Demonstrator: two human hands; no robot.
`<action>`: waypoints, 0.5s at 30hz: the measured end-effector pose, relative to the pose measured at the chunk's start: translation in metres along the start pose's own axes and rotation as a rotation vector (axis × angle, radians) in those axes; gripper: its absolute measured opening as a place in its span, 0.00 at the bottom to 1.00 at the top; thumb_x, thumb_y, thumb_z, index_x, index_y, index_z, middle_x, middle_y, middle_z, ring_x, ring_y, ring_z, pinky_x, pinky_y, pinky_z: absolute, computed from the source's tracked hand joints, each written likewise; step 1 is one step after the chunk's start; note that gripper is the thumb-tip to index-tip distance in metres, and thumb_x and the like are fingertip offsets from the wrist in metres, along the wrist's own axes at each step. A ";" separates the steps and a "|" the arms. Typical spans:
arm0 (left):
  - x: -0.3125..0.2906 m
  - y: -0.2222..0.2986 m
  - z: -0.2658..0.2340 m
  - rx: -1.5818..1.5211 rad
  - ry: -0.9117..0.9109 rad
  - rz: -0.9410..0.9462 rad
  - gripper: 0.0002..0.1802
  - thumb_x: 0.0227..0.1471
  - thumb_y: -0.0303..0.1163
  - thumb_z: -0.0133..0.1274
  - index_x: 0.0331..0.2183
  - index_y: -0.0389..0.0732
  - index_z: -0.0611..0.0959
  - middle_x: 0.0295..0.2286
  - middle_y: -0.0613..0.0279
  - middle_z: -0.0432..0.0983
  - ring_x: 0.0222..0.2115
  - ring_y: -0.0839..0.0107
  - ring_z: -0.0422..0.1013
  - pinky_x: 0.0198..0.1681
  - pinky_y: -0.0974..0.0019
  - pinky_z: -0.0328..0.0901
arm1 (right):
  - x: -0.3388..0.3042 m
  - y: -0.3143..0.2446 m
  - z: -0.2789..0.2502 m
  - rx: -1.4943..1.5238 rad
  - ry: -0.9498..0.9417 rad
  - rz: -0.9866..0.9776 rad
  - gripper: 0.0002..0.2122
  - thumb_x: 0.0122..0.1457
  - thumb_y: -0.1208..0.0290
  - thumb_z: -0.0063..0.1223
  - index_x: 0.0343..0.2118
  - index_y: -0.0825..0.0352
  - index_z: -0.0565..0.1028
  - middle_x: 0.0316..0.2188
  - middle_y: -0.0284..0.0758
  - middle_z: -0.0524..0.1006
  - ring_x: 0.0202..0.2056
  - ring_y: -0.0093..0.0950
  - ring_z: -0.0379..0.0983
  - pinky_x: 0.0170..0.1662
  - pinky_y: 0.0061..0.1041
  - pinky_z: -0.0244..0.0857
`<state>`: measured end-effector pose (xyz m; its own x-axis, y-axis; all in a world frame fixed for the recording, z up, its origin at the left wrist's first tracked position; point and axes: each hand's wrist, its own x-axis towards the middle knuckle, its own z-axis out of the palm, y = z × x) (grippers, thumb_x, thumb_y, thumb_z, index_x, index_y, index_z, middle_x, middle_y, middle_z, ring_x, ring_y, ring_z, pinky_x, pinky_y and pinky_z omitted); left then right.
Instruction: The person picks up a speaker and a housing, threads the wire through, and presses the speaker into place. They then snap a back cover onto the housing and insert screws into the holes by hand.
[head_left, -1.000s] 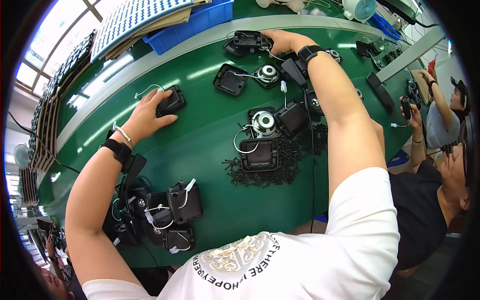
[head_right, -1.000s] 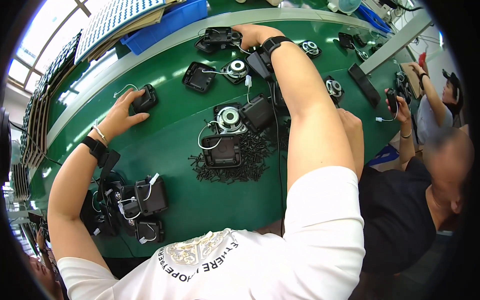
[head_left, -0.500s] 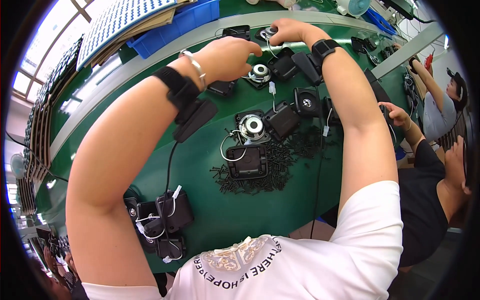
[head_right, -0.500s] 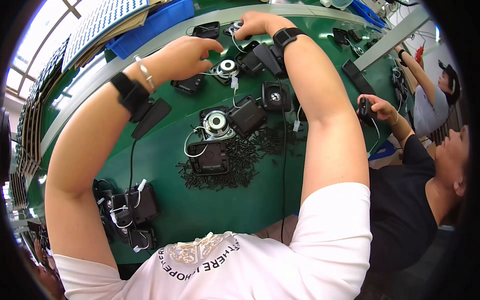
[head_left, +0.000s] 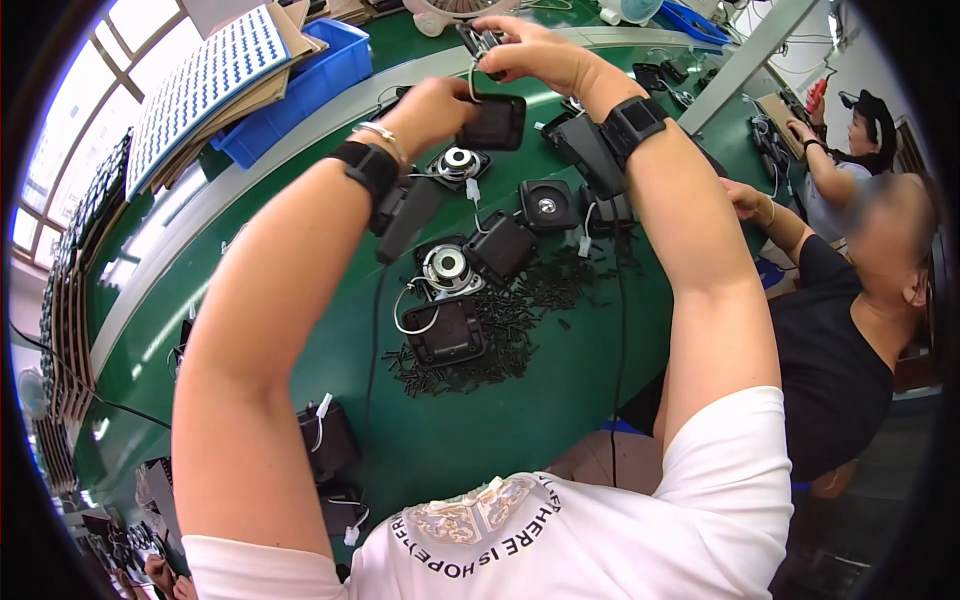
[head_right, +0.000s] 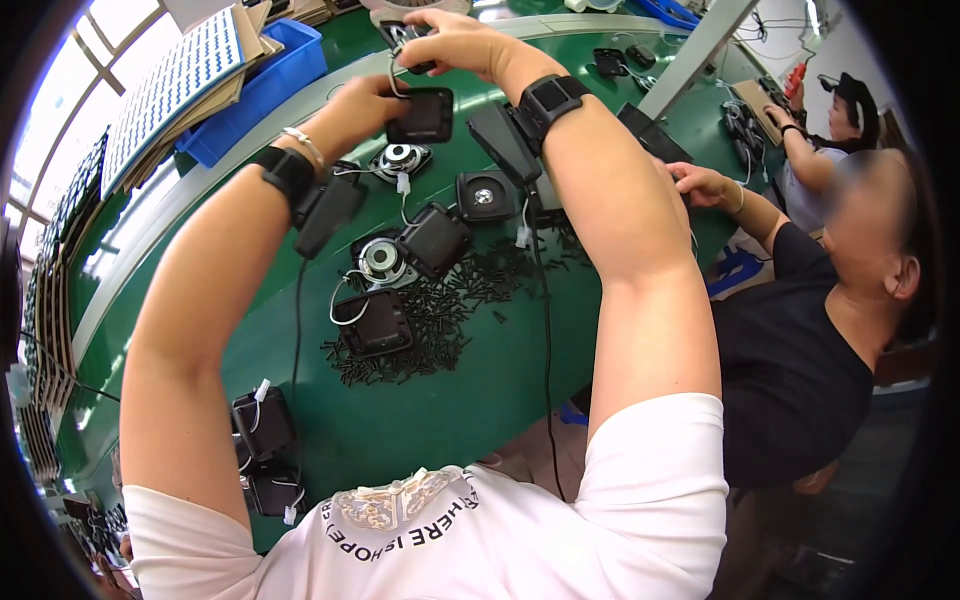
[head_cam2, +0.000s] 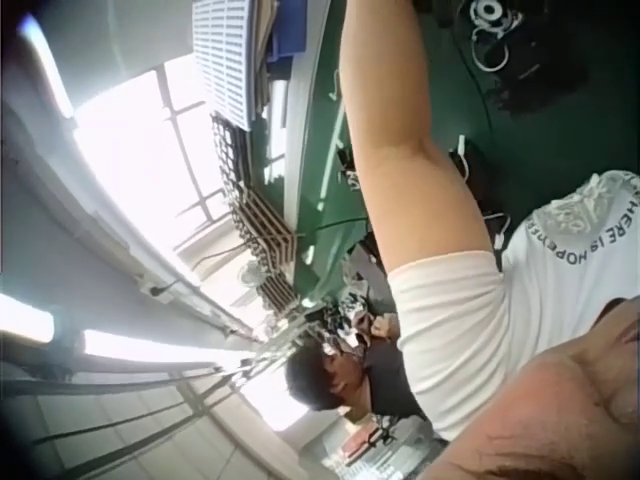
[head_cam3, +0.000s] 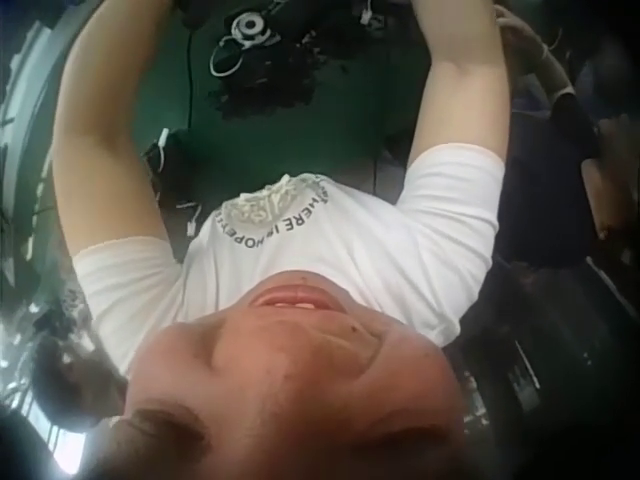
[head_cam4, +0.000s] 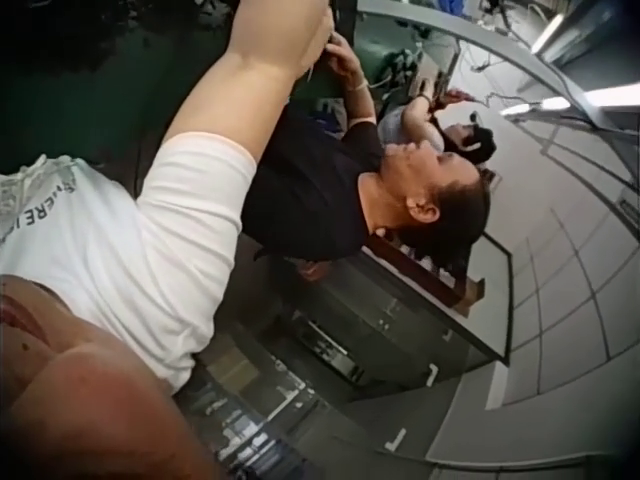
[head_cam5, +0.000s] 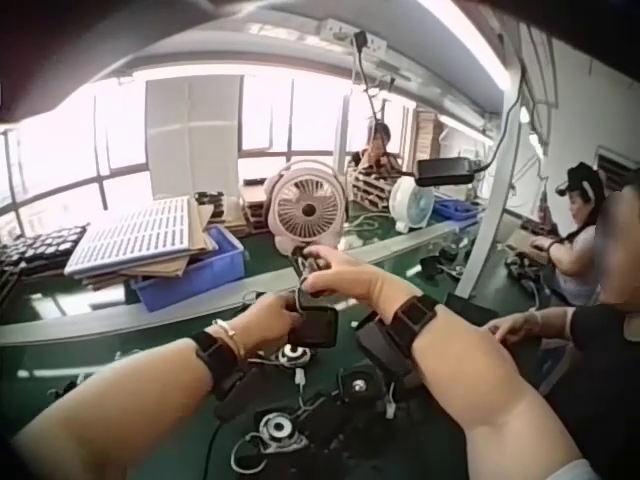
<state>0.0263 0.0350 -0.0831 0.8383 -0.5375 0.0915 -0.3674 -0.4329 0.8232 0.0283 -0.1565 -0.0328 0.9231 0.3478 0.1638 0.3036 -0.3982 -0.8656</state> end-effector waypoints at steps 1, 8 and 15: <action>-0.004 0.009 -0.015 -0.022 0.032 -0.024 0.21 0.47 0.33 0.57 0.44 0.33 0.80 0.30 0.55 0.80 0.32 0.67 0.75 0.38 0.65 0.67 | -0.005 -0.014 -0.004 -0.004 0.007 -0.001 0.36 0.46 0.60 0.62 0.58 0.71 0.65 0.40 0.38 0.74 0.40 0.26 0.72 0.44 0.26 0.69; -0.125 0.126 -0.106 -0.157 -0.219 -0.071 0.15 0.48 0.29 0.53 0.40 0.36 0.80 0.29 0.64 0.76 0.28 0.79 0.73 0.32 0.76 0.66 | -0.085 -0.123 0.011 -0.280 0.223 -0.274 0.38 0.44 0.59 0.63 0.59 0.71 0.64 0.45 0.44 0.74 0.45 0.32 0.72 0.48 0.29 0.67; -0.313 0.198 -0.078 -0.235 -0.260 -0.394 0.14 0.46 0.23 0.48 0.39 0.37 0.75 0.28 0.67 0.74 0.26 0.81 0.71 0.31 0.77 0.66 | -0.226 -0.143 0.158 -0.281 0.178 -0.277 0.38 0.39 0.57 0.62 0.53 0.75 0.68 0.40 0.53 0.74 0.42 0.48 0.72 0.48 0.35 0.67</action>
<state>-0.2778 0.1740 0.0952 0.7560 -0.5417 -0.3675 0.0802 -0.4805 0.8733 -0.2610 -0.0444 -0.0210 0.8166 0.3318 0.4723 0.5752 -0.5347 -0.6190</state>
